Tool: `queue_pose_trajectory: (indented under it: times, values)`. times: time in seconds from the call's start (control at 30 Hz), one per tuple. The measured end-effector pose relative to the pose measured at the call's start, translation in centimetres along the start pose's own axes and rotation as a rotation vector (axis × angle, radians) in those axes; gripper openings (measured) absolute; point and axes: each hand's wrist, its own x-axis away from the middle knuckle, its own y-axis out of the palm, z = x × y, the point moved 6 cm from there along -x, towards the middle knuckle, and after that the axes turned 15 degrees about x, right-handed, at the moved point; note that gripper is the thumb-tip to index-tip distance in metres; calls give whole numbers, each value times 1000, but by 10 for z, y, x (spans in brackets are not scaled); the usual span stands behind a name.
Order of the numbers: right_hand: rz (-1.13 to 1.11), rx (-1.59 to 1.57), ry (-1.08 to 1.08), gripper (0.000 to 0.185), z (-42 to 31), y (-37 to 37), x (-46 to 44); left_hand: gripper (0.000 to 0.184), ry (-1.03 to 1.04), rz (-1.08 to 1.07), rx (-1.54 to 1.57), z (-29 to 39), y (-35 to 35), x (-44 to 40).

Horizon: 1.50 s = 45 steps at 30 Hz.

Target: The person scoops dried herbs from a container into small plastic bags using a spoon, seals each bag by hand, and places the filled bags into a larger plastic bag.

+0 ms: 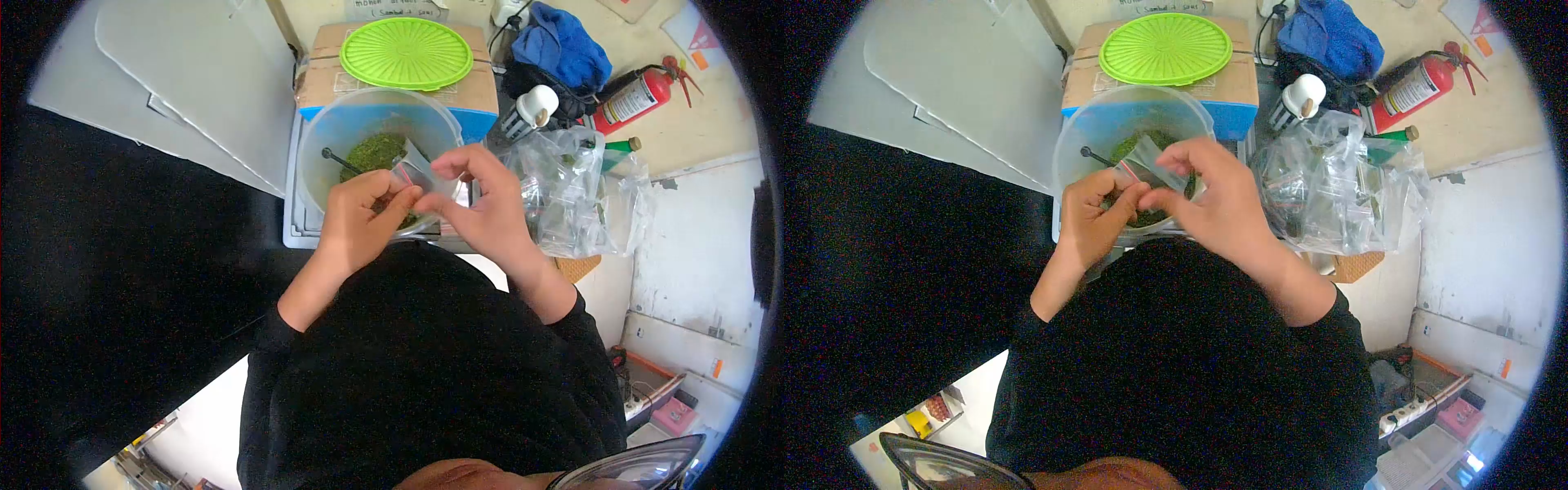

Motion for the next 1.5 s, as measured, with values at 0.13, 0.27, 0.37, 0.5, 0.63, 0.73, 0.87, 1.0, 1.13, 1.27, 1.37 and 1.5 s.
queue_pose_trajectory:
  times: [0.13, 0.27, 0.37, 0.5, 0.63, 0.73, 0.87, 1.0, 1.13, 1.27, 1.37, 1.5]
  values:
    - [-196, -34, 24, 20, -12, 21, 1, 14, 34, 6, -7, -5, -10, 5]
    - [-202, -18, -22, 17, -12, 33, -6, 16, -28, 34, 226, -20, -23, 4]
    - [-228, -82, 28, 14, -18, 37, -11, 17, 14, 21, 176, -14, -26, 6]
    - [-129, 105, -109, 14, -20, 50, -17, 20, -53, 7, 55, -20, -38, 6]
    - [-262, -29, -77, 14, -33, 48, -28, 22, -105, 39, 293, -25, -44, 6]
    - [-306, -32, -99, 13, -37, 46, -30, 24, -87, 28, 376, -28, -44, 7]
    - [-277, 46, -99, 11, -31, 46, -28, 23, -47, 1, 427, -23, -41, 7]
    - [-169, 166, -168, 11, -40, 45, -24, 20, -21, 67, 303, -25, -41, 8]
    - [-24, 310, -192, 11, -23, 51, -31, 24, -62, 116, 169, -29, -43, 11]
    - [-89, 323, -273, 15, -26, 50, -29, 27, -157, 147, 108, -29, -57, 18]
    - [-438, 421, -570, 17, -49, 54, -25, 26, -265, 53, 161, -22, -77, 15]
    - [-416, 224, -701, 15, -59, 60, -29, 18, -204, 83, 115, -18, -94, 10]
